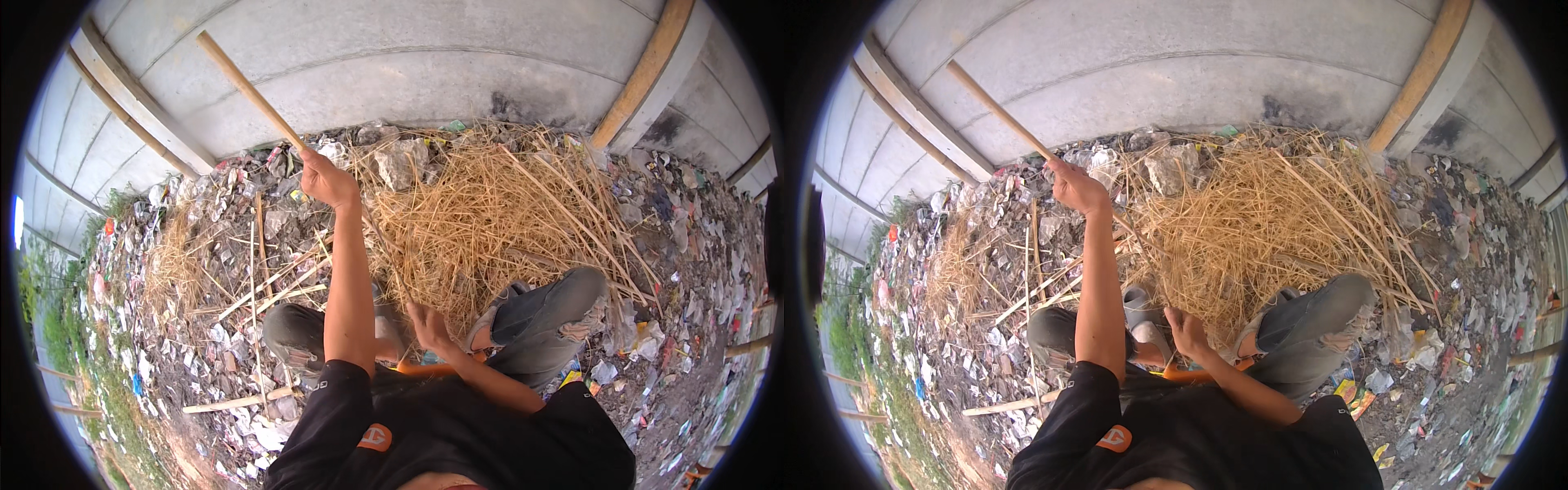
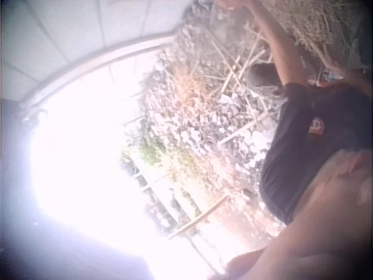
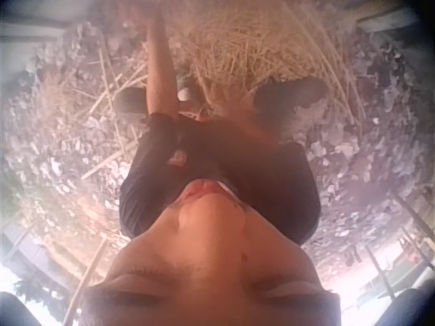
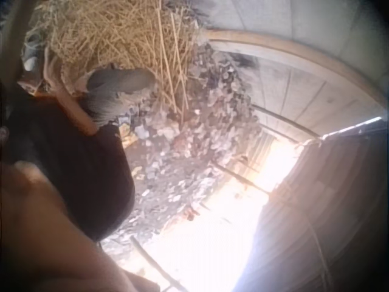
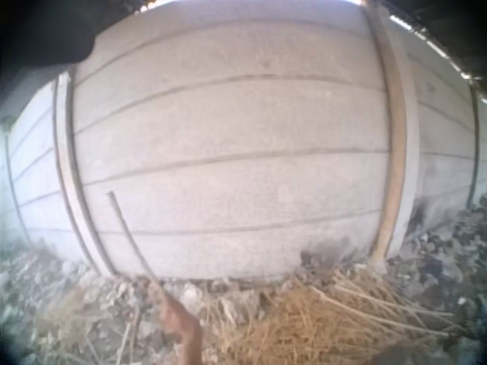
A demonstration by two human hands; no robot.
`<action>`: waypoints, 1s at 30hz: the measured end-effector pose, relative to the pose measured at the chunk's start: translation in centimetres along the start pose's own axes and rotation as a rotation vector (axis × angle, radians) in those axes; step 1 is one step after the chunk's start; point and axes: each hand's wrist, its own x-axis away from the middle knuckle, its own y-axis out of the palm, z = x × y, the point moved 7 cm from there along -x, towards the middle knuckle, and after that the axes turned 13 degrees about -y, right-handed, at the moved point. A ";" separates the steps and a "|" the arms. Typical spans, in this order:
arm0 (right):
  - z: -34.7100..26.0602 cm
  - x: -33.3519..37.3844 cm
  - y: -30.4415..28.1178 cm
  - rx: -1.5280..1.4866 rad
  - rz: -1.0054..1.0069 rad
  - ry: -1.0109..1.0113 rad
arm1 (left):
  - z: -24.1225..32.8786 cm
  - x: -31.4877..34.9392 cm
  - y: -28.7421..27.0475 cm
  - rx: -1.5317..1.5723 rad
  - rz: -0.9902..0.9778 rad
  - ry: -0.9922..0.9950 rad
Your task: The person sits on the ground and uses a large knife to split a long bamboo pole into thin strips. They hold the pole with one hand and strike it with the knife to separate the fibers. Later, they use a small utility knife to further refine the strips.
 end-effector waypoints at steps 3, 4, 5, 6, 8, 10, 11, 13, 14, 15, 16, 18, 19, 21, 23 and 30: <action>3.1 -0.1 0.5 -0.126 -0.264 0.404 | 1.3 -0.5 0.5 0.131 -0.061 0.057; -2.3 -1.2 0.0 -0.292 -0.259 0.647 | 0.9 -1.4 0.0 0.117 -0.060 0.056; -4.8 -0.4 -0.8 -0.333 -0.239 0.634 | 0.5 -0.8 0.0 0.102 -0.085 0.026; -6.4 -2.2 -1.5 -0.366 -0.230 0.563 | 1.2 -0.5 0.6 0.089 -0.068 -0.041; -8.8 -4.3 -2.2 -0.393 -0.209 0.368 | 0.4 -1.2 0.7 0.071 -0.047 0.021; -12.4 -5.3 -3.2 -0.443 -0.123 0.162 | -0.7 -1.2 0.4 0.039 -0.030 0.029; -13.7 -5.7 -3.4 -0.471 -0.081 0.060 | -0.9 -1.5 0.5 0.065 -0.031 0.026; -11.7 -5.3 -2.5 -0.341 -0.041 -0.048 | -0.9 -1.4 0.9 0.111 -0.041 0.014; -9.6 -4.6 -1.8 -0.277 -0.039 -0.053 | -0.6 -1.0 0.9 0.099 -0.047 0.051; -7.1 -3.9 -0.7 -0.213 -0.038 -0.061 | -0.5 -1.0 0.9 0.060 -0.030 0.044; -3.4 -3.4 0.0 -0.001 0.080 -0.141 | -0.4 -0.4 1.5 0.029 -0.025 0.029; 4.2 -2.4 0.1 0.083 -0.175 0.078 | -0.5 0.1 0.7 0.019 -0.031 0.036; 5.3 -2.7 0.0 0.120 -0.300 0.182 | -0.7 -0.2 -0.1 0.049 -0.058 0.059; 6.3 -1.8 0.7 -0.118 -0.362 0.498 | -1.0 -1.2 -0.5 0.095 -0.071 0.060; 5.1 -0.6 3.1 -0.682 -0.258 0.939 | -0.9 -1.9 -1.2 0.107 -0.054 0.001; 0.0 -4.7 0.9 -0.662 -0.304 0.834 | -1.2 -2.7 -0.8 0.063 -0.047 -0.020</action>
